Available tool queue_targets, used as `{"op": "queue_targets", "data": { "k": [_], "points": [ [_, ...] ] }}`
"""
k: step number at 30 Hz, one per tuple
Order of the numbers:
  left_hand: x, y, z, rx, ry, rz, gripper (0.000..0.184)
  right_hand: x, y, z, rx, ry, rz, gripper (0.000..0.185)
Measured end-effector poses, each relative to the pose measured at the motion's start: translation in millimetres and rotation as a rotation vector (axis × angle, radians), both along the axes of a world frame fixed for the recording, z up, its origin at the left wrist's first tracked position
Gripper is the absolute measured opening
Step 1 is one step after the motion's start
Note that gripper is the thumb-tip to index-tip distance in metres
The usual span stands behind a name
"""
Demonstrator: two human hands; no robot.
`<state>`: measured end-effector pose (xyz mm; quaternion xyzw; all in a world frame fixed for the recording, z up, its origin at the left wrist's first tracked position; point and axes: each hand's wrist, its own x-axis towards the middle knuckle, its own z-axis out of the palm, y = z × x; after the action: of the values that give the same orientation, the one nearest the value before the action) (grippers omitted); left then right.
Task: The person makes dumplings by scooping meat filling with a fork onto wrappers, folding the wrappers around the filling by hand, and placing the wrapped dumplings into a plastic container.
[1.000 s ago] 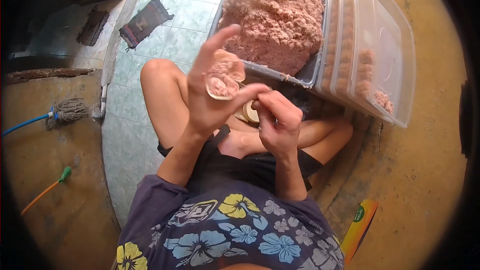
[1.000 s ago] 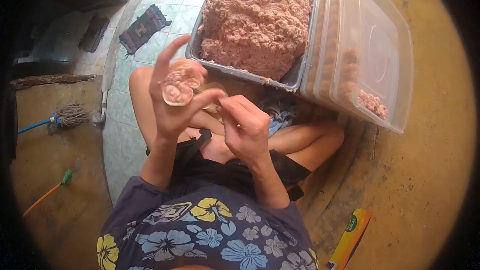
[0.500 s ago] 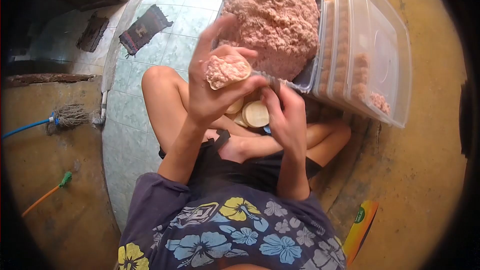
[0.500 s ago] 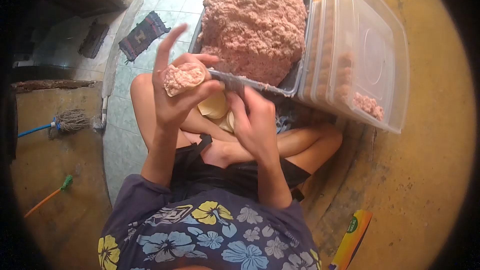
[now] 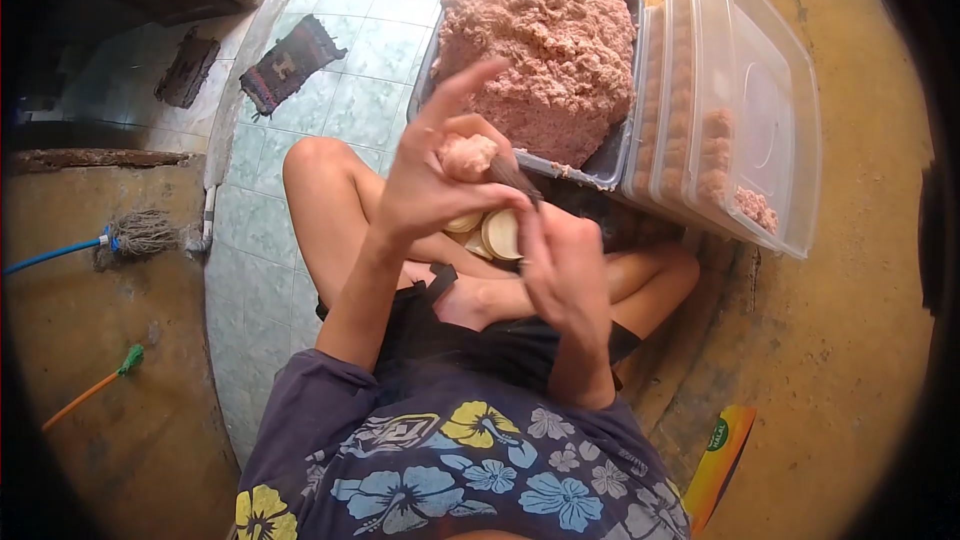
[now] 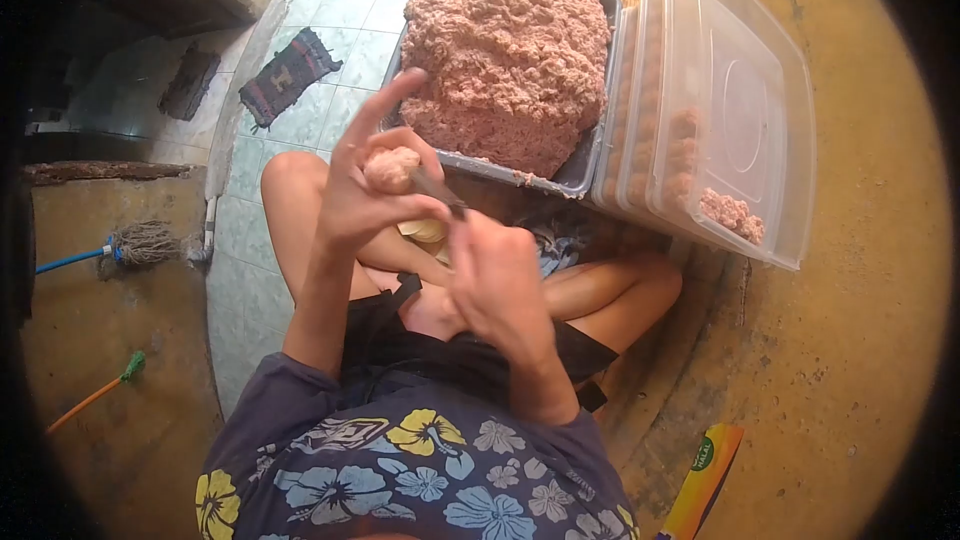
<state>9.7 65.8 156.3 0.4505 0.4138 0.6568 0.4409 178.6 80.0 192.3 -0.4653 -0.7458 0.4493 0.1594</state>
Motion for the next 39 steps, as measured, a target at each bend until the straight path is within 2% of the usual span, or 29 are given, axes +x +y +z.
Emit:
{"op": "queue_targets", "data": {
  "k": [1, 4, 5, 8, 9, 12, 13, 14, 16, 17, 19, 22, 23, 26, 27, 30, 31, 34, 35, 38, 39],
  "points": [
    [1, -2, 7, -0.023, 0.202, 0.016, 0.084, -12, -5, -9, 0.120, 0.151, 0.022, 0.027],
    [1, 2, -10, -0.212, 0.329, 0.260, 0.076, -5, 6, -25, 0.158, -0.093, 0.095, 0.025],
    [-2, 5, -9, -0.149, 0.442, 0.291, 0.085, 5, 6, -32, 0.178, -0.089, 0.082, 0.026],
    [-16, -4, 11, 0.078, -0.173, 0.007, 0.099, 16, 9, -16, 0.009, -0.167, -0.075, 0.029],
    [-28, -2, 4, 0.154, -0.075, -0.004, 0.115, 16, 9, -6, -0.030, -0.141, -0.080, 0.029],
    [-16, 0, -3, 0.175, -0.064, 0.008, 0.111, 10, 3, 8, -0.047, 0.082, 0.016, 0.027],
    [-9, 0, -2, 0.168, 0.187, 0.107, 0.098, 2, 2, 5, 0.005, 0.091, 0.116, 0.026],
    [-2, 1, -2, 0.154, 0.434, 0.219, 0.085, 2, 2, -2, 0.021, 0.042, 0.092, 0.026],
    [-9, 7, -10, -0.119, 0.308, 0.370, 0.092, 0, 7, -20, 0.071, -0.042, 0.061, 0.026],
    [-19, 6, -6, -0.094, 0.154, 0.258, 0.092, 12, 11, -23, 0.161, -0.155, 0.040, 0.022],
    [-31, -3, 5, -0.060, -0.165, 0.024, 0.093, 31, 23, -23, 0.228, -0.103, -0.064, 0.016],
    [-24, 9, -6, 0.078, 0.015, -0.020, 0.096, 21, 32, 23, 0.302, -0.003, -0.133, 0.012],
    [-22, 1, 1, -0.057, -0.275, -0.168, 0.094, 19, 35, 26, 0.353, 0.048, -0.086, 0.009],
    [-13, 14, 0, -0.010, -0.036, -0.049, 0.093, 4, 41, 55, 0.214, 0.094, -0.079, 0.007],
    [-8, 16, -2, -0.061, 0.036, -0.031, 0.093, 1, 46, 49, 0.299, 0.085, 0.000, 0.006],
    [-4, 18, 2, 0.031, 0.210, -0.074, 0.094, 5, 52, 60, 0.366, -0.033, 0.032, 0.006],
    [-9, 14, -9, -0.003, -0.182, -0.290, 0.090, 4, 47, 73, 0.251, -0.082, -0.049, 0.008],
    [-14, 15, -15, -0.087, -0.002, -0.170, 0.084, -7, 54, 53, 0.334, -0.046, 0.242, 0.008],
    [-8, 18, -16, -0.075, 0.112, -0.076, 0.078, -14, 56, 47, 0.252, -0.124, 0.252, 0.009],
    [-11, 17, -14, -0.064, 0.307, 0.025, 0.075, -21, 55, 55, 0.308, -0.112, 0.232, 0.009],
    [-10, 17, -12, -0.096, 0.258, 0.083, 0.076, -20, 55, 52, 0.336, -0.157, 0.228, 0.008]
  ]
}}
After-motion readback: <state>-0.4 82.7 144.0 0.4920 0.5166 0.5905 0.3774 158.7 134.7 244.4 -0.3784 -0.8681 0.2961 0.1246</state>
